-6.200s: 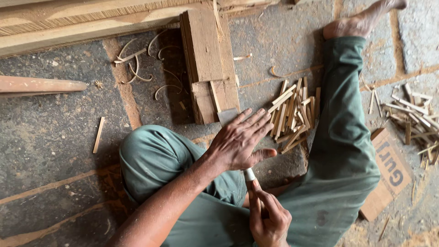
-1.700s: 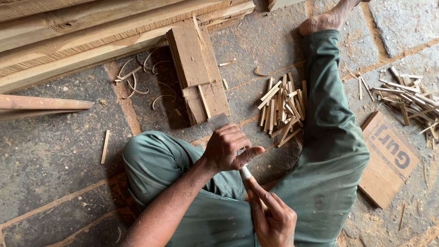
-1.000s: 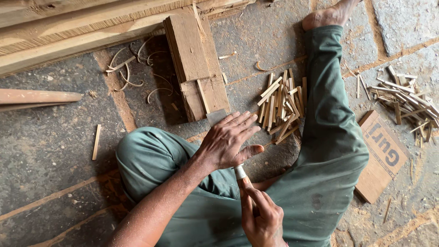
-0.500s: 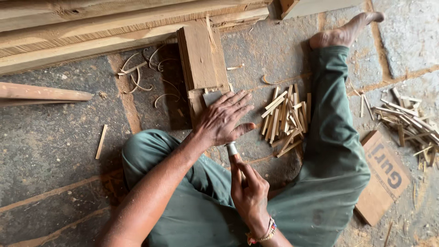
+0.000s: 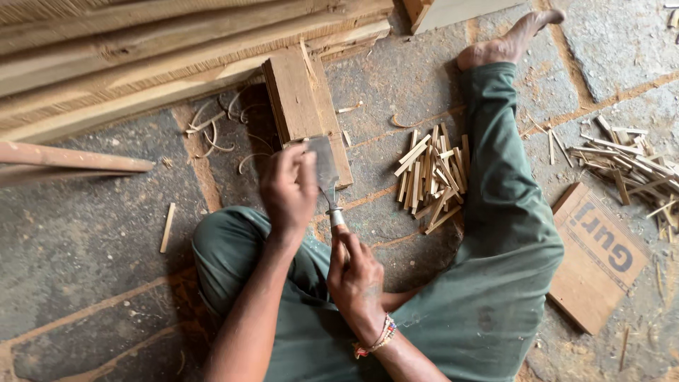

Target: The person is sitting on the floor, using a chisel to carve small wooden pieces. They repeatedly strike the chisel with a mallet to shape the wood, creating wood shavings and small carved pieces.

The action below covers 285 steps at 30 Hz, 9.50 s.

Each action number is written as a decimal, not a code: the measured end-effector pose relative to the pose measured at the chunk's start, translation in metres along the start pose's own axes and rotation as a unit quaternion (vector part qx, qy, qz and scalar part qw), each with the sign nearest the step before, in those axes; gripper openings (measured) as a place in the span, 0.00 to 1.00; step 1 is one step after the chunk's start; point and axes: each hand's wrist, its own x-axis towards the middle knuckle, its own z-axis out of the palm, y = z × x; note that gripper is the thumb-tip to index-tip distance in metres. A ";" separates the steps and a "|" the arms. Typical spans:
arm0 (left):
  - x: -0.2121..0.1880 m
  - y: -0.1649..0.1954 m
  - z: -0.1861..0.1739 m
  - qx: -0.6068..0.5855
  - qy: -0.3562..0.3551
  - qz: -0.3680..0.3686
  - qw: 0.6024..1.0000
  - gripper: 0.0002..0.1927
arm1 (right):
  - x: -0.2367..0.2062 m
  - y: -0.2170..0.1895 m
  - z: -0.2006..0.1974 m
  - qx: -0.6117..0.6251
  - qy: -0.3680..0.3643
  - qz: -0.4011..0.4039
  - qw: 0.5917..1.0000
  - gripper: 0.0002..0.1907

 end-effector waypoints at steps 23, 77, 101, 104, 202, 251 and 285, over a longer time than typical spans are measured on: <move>0.017 0.017 -0.013 0.096 -0.101 -0.107 0.984 0.11 | -0.015 0.037 -0.040 0.083 -0.024 0.172 0.981 0.16; -0.067 0.146 0.089 -0.386 -0.331 -0.409 0.758 0.08 | -0.063 0.123 0.013 0.086 -0.068 0.020 0.994 0.16; -0.066 0.198 -0.027 -0.024 -0.125 0.289 0.949 0.09 | -0.025 0.079 -0.032 0.083 -0.173 0.086 0.978 0.18; -0.068 0.203 -0.031 -0.018 -0.118 0.305 0.945 0.11 | -0.026 0.081 -0.031 0.087 -0.164 0.059 0.981 0.17; 0.017 0.032 -0.010 0.088 -0.108 -0.180 0.974 0.18 | -0.001 0.037 -0.054 0.062 -0.065 0.165 0.982 0.28; -0.036 0.051 0.003 -0.024 -0.373 0.253 0.892 0.42 | -0.051 -0.014 -0.080 -0.006 -0.105 0.205 0.973 0.24; 0.034 -0.012 0.045 0.020 -0.138 0.261 0.955 0.28 | 0.017 0.005 -0.016 0.014 -0.060 0.088 0.994 0.13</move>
